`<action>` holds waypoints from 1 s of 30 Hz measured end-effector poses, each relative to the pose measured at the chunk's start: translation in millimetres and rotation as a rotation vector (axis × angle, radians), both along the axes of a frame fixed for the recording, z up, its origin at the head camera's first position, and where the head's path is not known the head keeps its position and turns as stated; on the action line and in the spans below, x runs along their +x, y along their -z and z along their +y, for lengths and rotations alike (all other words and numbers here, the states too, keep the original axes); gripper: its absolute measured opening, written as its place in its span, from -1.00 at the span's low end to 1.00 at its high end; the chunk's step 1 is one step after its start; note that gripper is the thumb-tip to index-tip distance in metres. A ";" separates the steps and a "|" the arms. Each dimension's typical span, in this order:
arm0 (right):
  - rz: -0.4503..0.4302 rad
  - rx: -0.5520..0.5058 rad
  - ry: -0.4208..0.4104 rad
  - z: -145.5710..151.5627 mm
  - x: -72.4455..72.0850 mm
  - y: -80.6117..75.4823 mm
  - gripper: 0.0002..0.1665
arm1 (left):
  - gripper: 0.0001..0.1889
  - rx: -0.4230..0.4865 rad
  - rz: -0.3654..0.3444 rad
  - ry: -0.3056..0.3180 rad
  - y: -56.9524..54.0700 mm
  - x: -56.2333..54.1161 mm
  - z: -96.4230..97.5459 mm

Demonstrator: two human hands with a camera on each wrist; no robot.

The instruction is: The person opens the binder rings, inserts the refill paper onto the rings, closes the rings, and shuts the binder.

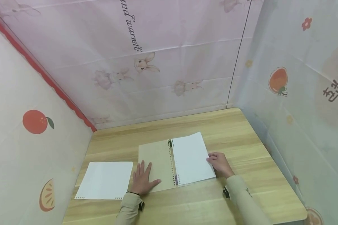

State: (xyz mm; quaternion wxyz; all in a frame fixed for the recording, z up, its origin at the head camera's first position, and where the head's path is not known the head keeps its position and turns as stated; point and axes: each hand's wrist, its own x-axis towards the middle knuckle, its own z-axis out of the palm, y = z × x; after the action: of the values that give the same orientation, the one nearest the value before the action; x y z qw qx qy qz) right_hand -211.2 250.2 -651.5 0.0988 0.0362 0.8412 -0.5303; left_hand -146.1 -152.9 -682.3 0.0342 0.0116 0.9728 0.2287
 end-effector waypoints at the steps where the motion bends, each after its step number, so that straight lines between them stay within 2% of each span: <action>1: -0.003 -0.003 -0.001 -0.1 0.5 0.0 -0.54 | 0.12 -0.004 -0.004 -0.001 -1.0 0.1 0.5; 7: -0.033 -0.060 0.007 1.4 3.2 -0.1 -0.54 | 0.13 -0.014 -0.016 -0.004 -4.1 0.5 3.2; 13: 0.010 -0.004 -0.013 4.7 2.5 1.1 -0.56 | 0.11 0.005 -0.019 0.002 -11.0 -0.1 5.8; 18: 0.087 0.087 -0.021 4.4 4.4 -1.7 -0.55 | 0.10 -0.003 -0.026 0.006 -12.9 -0.2 7.3; 21: 0.218 0.186 -0.050 -6.6 9.6 -6.9 -0.51 | 0.09 0.002 -0.023 0.011 -14.4 0.4 7.2; 23: 0.347 0.242 -0.108 -20.9 14.0 -9.5 -0.50 | 0.10 -0.009 -0.040 0.008 -14.1 0.6 6.4; 26: 0.528 0.295 -0.265 -47.6 22.1 -8.7 -0.51 | 0.11 -0.002 -0.044 0.005 -10.7 0.6 4.5; 28: 0.580 0.323 -0.399 -64.9 27.9 -6.4 -0.49 | 0.12 -0.009 -0.041 0.005 -5.5 0.4 2.1; 30: 0.573 0.371 -0.519 -79.7 34.2 -4.4 -0.44 | 0.13 -0.018 -0.029 0.004 0.6 0.5 -0.8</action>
State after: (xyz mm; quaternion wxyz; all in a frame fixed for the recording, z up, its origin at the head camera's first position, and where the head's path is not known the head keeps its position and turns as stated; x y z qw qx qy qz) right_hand -177.0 170.5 -647.1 -0.0168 -0.3082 0.8971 -0.3161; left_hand -145.6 -153.8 -682.9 0.0489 0.0101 0.9742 0.2201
